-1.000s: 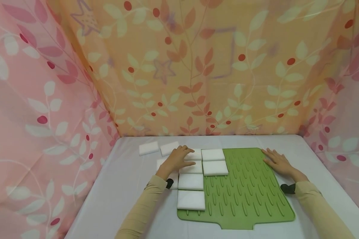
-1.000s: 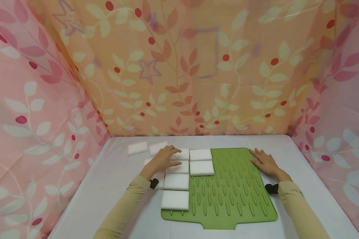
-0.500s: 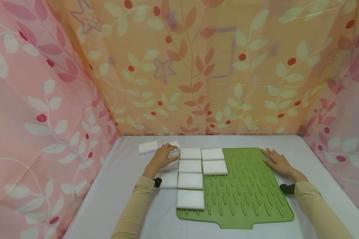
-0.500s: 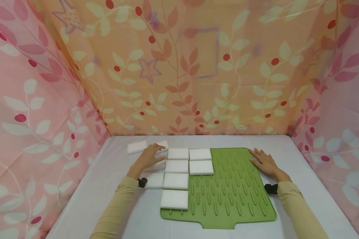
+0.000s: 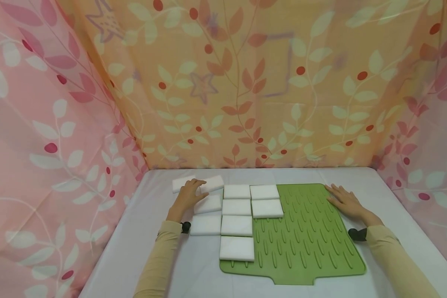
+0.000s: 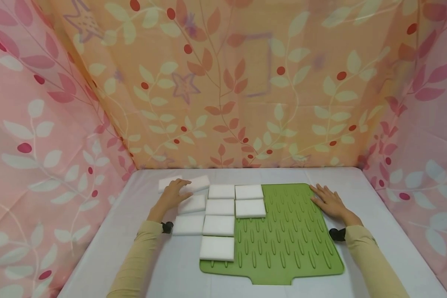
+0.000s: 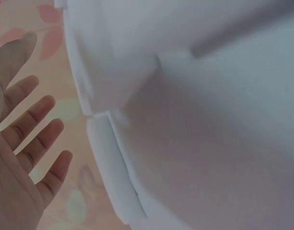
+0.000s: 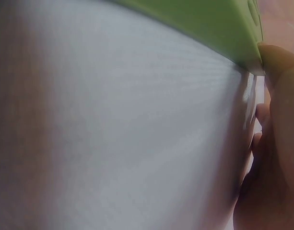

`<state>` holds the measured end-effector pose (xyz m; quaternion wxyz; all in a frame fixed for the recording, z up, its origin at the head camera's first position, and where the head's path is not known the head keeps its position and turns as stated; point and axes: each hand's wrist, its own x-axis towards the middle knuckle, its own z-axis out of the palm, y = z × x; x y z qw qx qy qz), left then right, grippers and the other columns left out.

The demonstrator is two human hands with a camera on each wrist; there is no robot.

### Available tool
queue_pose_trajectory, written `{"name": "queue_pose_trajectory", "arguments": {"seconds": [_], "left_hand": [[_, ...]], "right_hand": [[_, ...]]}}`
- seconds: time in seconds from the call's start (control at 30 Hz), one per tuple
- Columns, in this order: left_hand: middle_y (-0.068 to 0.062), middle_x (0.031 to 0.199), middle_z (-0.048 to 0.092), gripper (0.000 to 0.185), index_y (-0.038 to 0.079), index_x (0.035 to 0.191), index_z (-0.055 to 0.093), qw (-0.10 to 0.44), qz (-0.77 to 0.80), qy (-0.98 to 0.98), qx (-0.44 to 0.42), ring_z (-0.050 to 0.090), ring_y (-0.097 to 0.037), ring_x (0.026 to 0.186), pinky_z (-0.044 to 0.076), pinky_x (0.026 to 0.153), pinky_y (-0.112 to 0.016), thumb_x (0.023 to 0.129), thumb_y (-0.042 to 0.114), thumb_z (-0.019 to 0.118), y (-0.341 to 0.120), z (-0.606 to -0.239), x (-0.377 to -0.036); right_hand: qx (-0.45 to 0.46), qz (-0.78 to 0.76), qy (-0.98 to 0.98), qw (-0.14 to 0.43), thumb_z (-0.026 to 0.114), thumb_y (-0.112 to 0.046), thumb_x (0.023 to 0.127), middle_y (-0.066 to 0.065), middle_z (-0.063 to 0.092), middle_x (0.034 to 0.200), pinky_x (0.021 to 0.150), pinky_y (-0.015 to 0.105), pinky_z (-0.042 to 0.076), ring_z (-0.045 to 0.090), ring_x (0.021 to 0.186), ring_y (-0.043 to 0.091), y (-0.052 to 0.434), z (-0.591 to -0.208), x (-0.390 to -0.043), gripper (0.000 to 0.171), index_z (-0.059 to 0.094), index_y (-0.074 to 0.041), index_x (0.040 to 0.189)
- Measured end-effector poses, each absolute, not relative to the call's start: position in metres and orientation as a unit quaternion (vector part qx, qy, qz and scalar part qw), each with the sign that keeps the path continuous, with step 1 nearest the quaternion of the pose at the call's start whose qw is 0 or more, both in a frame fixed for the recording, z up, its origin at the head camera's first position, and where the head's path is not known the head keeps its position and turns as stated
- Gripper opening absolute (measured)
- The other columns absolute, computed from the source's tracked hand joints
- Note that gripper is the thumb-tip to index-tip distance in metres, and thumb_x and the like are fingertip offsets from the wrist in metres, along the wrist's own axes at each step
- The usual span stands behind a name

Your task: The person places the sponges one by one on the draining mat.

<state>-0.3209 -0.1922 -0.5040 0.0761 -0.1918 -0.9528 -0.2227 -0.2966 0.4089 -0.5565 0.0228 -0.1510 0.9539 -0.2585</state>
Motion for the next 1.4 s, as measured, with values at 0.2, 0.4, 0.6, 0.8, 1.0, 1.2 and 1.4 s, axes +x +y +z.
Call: {"name": "queue_pose_trajectory", "arguments": {"seconds": [0.2,0.4,0.6,0.8,1.0,1.2,1.4], "left_hand": [[-0.011,0.128,0.051,0.048,0.014,0.129,0.054,0.08,-0.227,-0.957,-0.164,0.042,-0.036,0.118,0.036,0.091,-0.058,0.087,0.035,0.064,-0.21,-0.512,-0.327],[-0.012,0.131,0.048,0.047,0.012,0.129,0.053,0.1,-0.218,-0.959,-0.151,0.038,-0.037,0.122,0.035,0.09,-0.06,0.088,0.032,0.063,-0.225,-0.517,-0.334],[-0.013,0.134,0.047,0.05,0.009,0.13,0.051,0.115,-0.202,-0.962,-0.145,0.036,-0.038,0.125,0.034,0.092,-0.061,0.087,0.029,0.065,-0.238,-0.519,-0.343],[-0.017,0.135,0.046,0.056,0.004,0.132,0.047,0.125,-0.186,-0.963,-0.152,0.035,-0.04,0.127,0.031,0.098,-0.061,0.085,0.026,0.067,-0.248,-0.521,-0.352],[-0.027,0.141,0.034,0.067,-0.001,0.138,0.037,0.087,-0.191,-0.968,-0.136,0.026,-0.045,0.132,0.023,0.105,-0.058,0.085,0.026,0.067,-0.256,-0.521,-0.358],[-0.033,0.144,0.025,0.074,-0.009,0.141,0.025,0.037,-0.196,-0.973,-0.115,0.019,-0.049,0.133,0.017,0.106,-0.062,0.087,0.027,0.062,-0.26,-0.521,-0.359],[-0.033,0.143,0.026,0.071,-0.01,0.14,0.027,0.023,-0.194,-0.975,-0.101,0.022,-0.047,0.133,0.018,0.106,-0.061,0.086,0.022,0.059,-0.262,-0.521,-0.359]], "right_hand": [[-0.151,-0.258,0.954,0.024,0.041,-0.038,0.098,0.031,0.012,0.148,0.099,0.07,-0.005,0.002,0.133,0.055,0.41,-0.556,-0.296,0.062,0.02,-0.008,0.148],[-0.15,-0.26,0.954,0.021,0.041,-0.037,0.098,0.031,0.013,0.148,0.099,0.07,-0.004,0.003,0.133,0.055,0.408,-0.554,-0.296,0.061,0.022,-0.007,0.147],[-0.154,-0.262,0.953,0.017,0.042,-0.036,0.098,0.031,0.014,0.148,0.099,0.07,-0.004,0.003,0.133,0.055,0.406,-0.554,-0.297,0.06,0.023,-0.007,0.147],[-0.15,-0.261,0.953,0.029,0.041,-0.037,0.098,0.03,0.011,0.149,0.1,0.069,-0.005,0.001,0.134,0.054,0.408,-0.553,-0.297,0.061,0.021,-0.008,0.148],[-0.153,-0.263,0.952,0.031,0.041,-0.036,0.098,0.031,0.012,0.149,0.099,0.07,-0.005,0.001,0.133,0.055,0.409,-0.552,-0.297,0.06,0.02,-0.008,0.148],[-0.155,-0.263,0.952,0.025,0.041,-0.036,0.098,0.031,0.013,0.148,0.099,0.07,-0.004,0.002,0.133,0.055,0.409,-0.553,-0.298,0.06,0.022,-0.008,0.147],[-0.155,-0.266,0.951,0.03,0.042,-0.036,0.098,0.031,0.012,0.149,0.099,0.07,-0.005,0.001,0.133,0.055,0.408,-0.553,-0.298,0.06,0.021,-0.008,0.147]]}}
